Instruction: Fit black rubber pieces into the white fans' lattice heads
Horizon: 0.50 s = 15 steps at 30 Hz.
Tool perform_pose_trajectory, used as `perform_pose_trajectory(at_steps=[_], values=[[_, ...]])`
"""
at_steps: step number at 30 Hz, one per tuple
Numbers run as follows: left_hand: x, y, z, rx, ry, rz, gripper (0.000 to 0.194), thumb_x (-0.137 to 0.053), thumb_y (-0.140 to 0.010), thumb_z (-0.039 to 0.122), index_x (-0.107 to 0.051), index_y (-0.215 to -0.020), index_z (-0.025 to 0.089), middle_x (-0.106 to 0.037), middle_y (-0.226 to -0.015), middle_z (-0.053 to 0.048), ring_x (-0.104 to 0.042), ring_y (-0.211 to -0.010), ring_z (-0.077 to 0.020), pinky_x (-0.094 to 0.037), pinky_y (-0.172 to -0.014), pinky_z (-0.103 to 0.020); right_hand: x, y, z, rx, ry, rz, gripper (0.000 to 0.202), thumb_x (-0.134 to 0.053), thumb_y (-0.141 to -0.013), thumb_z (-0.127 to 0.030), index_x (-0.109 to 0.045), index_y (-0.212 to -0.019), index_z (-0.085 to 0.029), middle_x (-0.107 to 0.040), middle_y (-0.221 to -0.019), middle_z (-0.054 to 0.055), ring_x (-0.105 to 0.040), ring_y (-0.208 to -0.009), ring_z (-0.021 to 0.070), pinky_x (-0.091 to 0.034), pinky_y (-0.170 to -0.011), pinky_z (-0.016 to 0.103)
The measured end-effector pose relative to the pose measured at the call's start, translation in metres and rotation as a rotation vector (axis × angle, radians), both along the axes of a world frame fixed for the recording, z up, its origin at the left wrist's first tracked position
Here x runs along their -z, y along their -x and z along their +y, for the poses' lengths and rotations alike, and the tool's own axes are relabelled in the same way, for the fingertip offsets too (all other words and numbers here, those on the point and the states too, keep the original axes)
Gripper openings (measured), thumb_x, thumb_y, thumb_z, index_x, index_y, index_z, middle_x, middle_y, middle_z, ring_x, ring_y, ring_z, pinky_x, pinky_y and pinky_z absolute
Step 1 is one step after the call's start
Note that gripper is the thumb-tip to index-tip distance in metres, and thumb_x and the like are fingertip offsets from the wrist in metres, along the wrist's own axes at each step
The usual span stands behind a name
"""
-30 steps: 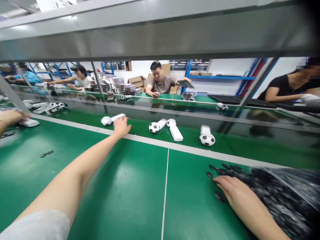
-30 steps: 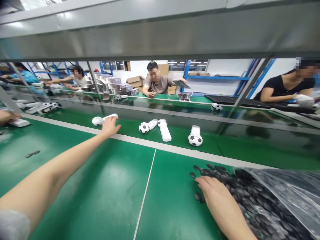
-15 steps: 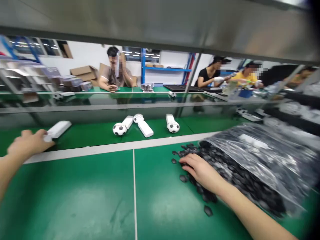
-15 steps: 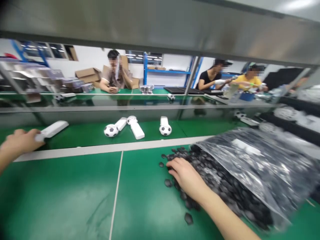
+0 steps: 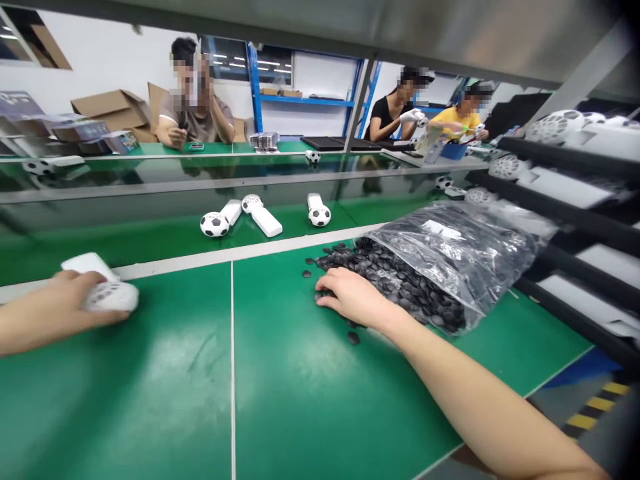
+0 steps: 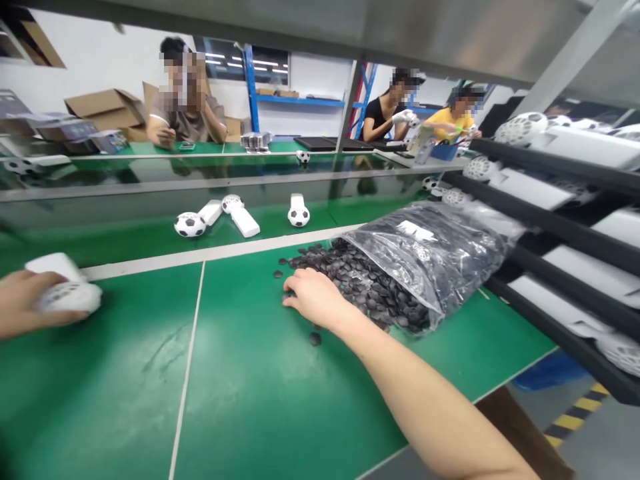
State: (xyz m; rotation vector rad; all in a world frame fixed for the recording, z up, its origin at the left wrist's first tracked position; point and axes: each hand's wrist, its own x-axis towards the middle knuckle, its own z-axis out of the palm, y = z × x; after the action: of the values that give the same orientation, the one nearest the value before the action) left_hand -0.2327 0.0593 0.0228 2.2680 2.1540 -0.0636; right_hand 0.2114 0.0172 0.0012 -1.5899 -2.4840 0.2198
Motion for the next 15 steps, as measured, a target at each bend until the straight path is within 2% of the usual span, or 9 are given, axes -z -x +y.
perform_pose_trajectory(at_steps=[2,4,7,10,13,15], values=[[-0.008,-0.045,-0.023,0.11,0.127,-0.031,0.053,-0.051,-0.067,0.047,-0.046,-0.106,0.012,-0.05,-0.108,-0.011,-0.052,-0.09,-0.0238,-0.038,-0.078,-0.03,0.002,0.002,0.0,0.042,0.017,-0.008,0.01,-0.06,-0.078,-0.025,-0.063,-0.085,-0.019,-0.059,-0.085,0.005,-0.054,-0.086,0.0196,-0.041,-0.071,0.028],[-0.019,-0.089,-0.042,0.224,0.285,-0.056,0.055,-0.053,-0.068,0.05,-0.047,-0.11,0.015,-0.051,-0.109,-0.009,-0.052,-0.092,-0.0247,-0.039,-0.077,-0.03,0.005,0.002,0.0,0.064,0.036,0.024,0.007,-0.06,-0.078,-0.024,-0.062,-0.084,-0.02,-0.058,-0.085,0.004,-0.055,-0.081,0.0173,-0.04,-0.067,0.025],[-0.03,-0.138,-0.056,0.457,0.244,-0.012,0.058,-0.058,-0.062,0.061,-0.054,-0.099,0.017,-0.056,-0.1,-0.008,-0.05,-0.092,-0.0275,-0.038,-0.08,-0.035,0.005,0.001,0.0,0.03,0.02,0.071,0.005,-0.06,-0.077,-0.023,-0.058,-0.079,-0.02,-0.057,-0.083,0.002,-0.054,-0.075,0.0146,-0.038,-0.063,0.023],[-0.026,-0.151,-0.057,0.594,0.248,-0.064,0.061,-0.054,-0.064,0.065,-0.055,-0.1,0.016,-0.059,-0.094,-0.008,-0.052,-0.09,-0.0274,-0.038,-0.081,-0.036,0.002,0.003,-0.002,-0.038,-0.003,0.076,0.007,-0.06,-0.076,-0.019,-0.054,-0.073,-0.019,-0.058,-0.075,0.0,-0.052,-0.07,0.0136,-0.035,-0.059,0.023],[-0.013,-0.139,-0.053,0.626,0.315,-0.166,0.07,-0.054,-0.067,0.062,-0.042,-0.122,0.021,-0.055,-0.113,-0.009,-0.052,-0.099,-0.0278,-0.04,-0.082,-0.034,0.0,0.005,-0.004,-0.044,0.018,0.092,0.006,-0.058,-0.077,-0.016,-0.053,-0.073,-0.019,-0.059,-0.072,-0.001,-0.051,-0.067,0.013,-0.034,-0.057,0.023],[-0.005,-0.134,-0.052,0.616,0.3,-0.199,0.075,-0.054,-0.067,0.062,-0.035,-0.129,0.024,-0.052,-0.121,-0.009,-0.05,-0.106,-0.0288,-0.039,-0.085,-0.034,0.001,0.006,-0.004,-0.042,0.034,0.114,0.005,-0.056,-0.078,-0.015,-0.055,-0.075,-0.019,-0.059,-0.073,0.0,-0.052,-0.067,0.0129,-0.034,-0.058,0.023]])
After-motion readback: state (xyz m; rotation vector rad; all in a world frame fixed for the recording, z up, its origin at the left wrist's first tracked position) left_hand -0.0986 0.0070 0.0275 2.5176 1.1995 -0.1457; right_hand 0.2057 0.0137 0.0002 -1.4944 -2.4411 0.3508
